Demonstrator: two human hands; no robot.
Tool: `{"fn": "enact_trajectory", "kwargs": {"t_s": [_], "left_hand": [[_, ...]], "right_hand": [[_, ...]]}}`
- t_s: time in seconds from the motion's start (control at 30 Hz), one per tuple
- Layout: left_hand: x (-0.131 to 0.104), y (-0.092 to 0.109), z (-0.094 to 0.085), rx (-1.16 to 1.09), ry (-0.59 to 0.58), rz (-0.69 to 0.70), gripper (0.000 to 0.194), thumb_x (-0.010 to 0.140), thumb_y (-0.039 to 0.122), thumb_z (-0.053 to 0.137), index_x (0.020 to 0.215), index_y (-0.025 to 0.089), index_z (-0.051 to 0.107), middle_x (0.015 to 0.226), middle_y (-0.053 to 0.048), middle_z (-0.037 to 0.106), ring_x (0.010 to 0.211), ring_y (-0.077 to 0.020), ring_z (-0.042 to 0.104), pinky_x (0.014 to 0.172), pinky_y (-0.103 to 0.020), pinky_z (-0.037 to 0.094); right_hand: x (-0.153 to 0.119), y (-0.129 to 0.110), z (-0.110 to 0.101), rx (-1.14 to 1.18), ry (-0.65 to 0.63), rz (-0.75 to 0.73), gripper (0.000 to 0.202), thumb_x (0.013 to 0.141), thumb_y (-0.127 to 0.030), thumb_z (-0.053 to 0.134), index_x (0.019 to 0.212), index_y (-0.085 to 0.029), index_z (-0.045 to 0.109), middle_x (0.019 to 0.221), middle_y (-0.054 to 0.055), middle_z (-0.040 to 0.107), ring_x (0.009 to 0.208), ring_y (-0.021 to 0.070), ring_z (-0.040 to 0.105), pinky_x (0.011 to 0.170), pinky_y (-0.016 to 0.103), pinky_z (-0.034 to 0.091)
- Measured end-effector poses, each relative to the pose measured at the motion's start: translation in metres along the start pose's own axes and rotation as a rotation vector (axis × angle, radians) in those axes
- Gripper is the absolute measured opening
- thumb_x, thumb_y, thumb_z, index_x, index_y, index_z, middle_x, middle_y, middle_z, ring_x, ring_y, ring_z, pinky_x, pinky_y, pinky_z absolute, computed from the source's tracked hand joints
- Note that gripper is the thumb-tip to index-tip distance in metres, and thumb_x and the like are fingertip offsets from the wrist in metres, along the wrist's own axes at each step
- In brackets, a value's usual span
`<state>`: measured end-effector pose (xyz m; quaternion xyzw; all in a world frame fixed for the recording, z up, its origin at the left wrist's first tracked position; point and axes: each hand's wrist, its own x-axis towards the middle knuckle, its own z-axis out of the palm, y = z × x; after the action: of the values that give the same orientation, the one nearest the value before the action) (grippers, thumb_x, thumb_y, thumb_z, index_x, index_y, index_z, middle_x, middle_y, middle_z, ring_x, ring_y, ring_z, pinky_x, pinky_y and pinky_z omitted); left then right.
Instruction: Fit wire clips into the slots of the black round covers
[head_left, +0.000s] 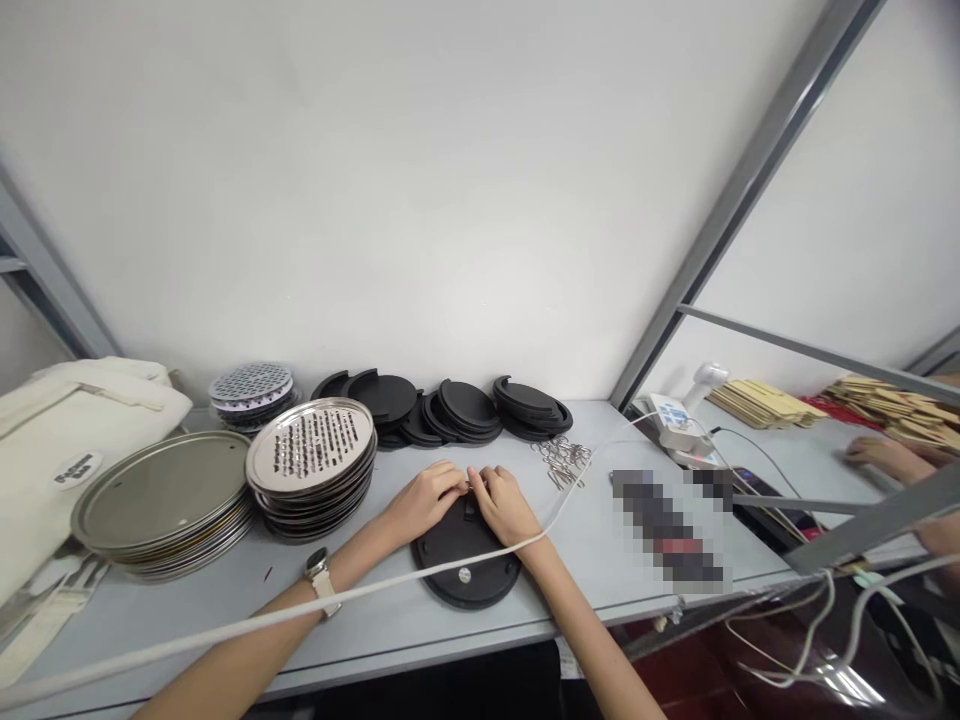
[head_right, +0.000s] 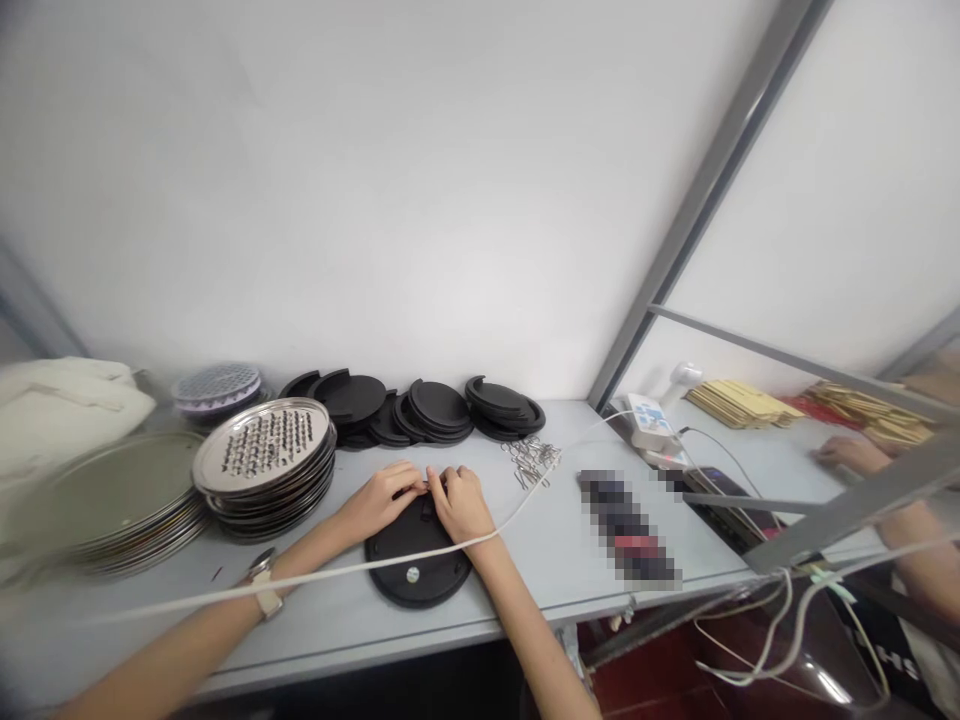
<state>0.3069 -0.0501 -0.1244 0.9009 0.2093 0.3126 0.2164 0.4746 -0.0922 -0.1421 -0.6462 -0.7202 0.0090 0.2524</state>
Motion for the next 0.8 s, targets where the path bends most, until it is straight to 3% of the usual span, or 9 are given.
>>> {"fn": "enact_trajectory", "kwargs": {"t_s": [0.17,0.33,0.43,0.67,0.8], "left_hand": [[0.000,-0.001,0.001,-0.003,-0.017,0.027,0.018,0.093,0.017,0.043,0.084,0.017,0.059,0.084,-0.003,0.055,0.084,-0.0153,0.051,0.079,-0.027,0.042],[0.000,0.001,0.000,-0.002,-0.030,0.046,0.018,0.094,0.018,0.043,0.087,0.017,0.059,0.086,-0.003,0.054,0.086,-0.0154,0.051,0.080,-0.027,0.042],[0.001,0.004,-0.002,-0.006,-0.031,0.038,0.017,0.094,0.020,0.043,0.085,0.017,0.057,0.085,-0.002,0.053,0.085,-0.0154,0.051,0.079,-0.027,0.042],[0.002,0.010,-0.006,-0.012,-0.003,-0.002,0.017,0.094,0.022,0.043,0.082,0.017,0.055,0.083,-0.002,0.054,0.082,-0.0157,0.051,0.077,-0.027,0.041],[0.002,0.009,-0.005,-0.065,0.011,-0.018,0.015,0.092,0.021,0.046,0.082,0.017,0.057,0.083,-0.002,0.055,0.084,-0.0155,0.052,0.078,-0.027,0.041]], "right_hand": [[-0.002,0.007,0.006,-0.039,0.004,-0.008,0.040,0.098,-0.036,0.034,0.085,-0.016,0.066,0.071,0.008,0.064,0.076,0.0197,0.057,0.074,0.028,0.038],[-0.004,0.013,0.007,-0.240,-0.090,-0.136,0.033,0.096,-0.022,0.035,0.114,-0.016,0.063,0.076,0.010,0.065,0.073,0.0203,0.057,0.069,0.029,0.036],[-0.004,0.010,0.001,-0.323,-0.139,-0.153,0.035,0.096,-0.018,0.034,0.121,-0.015,0.058,0.080,0.012,0.066,0.076,0.0207,0.058,0.067,0.029,0.035],[-0.003,-0.001,-0.008,-0.074,-0.147,0.146,0.040,0.098,-0.039,0.030,0.090,-0.016,0.061,0.074,0.009,0.066,0.070,0.0185,0.062,0.058,0.025,0.032],[-0.003,-0.002,-0.009,0.023,-0.164,0.199,0.037,0.098,-0.039,0.029,0.084,-0.017,0.056,0.074,0.008,0.067,0.071,0.0179,0.063,0.059,0.024,0.029]]}}
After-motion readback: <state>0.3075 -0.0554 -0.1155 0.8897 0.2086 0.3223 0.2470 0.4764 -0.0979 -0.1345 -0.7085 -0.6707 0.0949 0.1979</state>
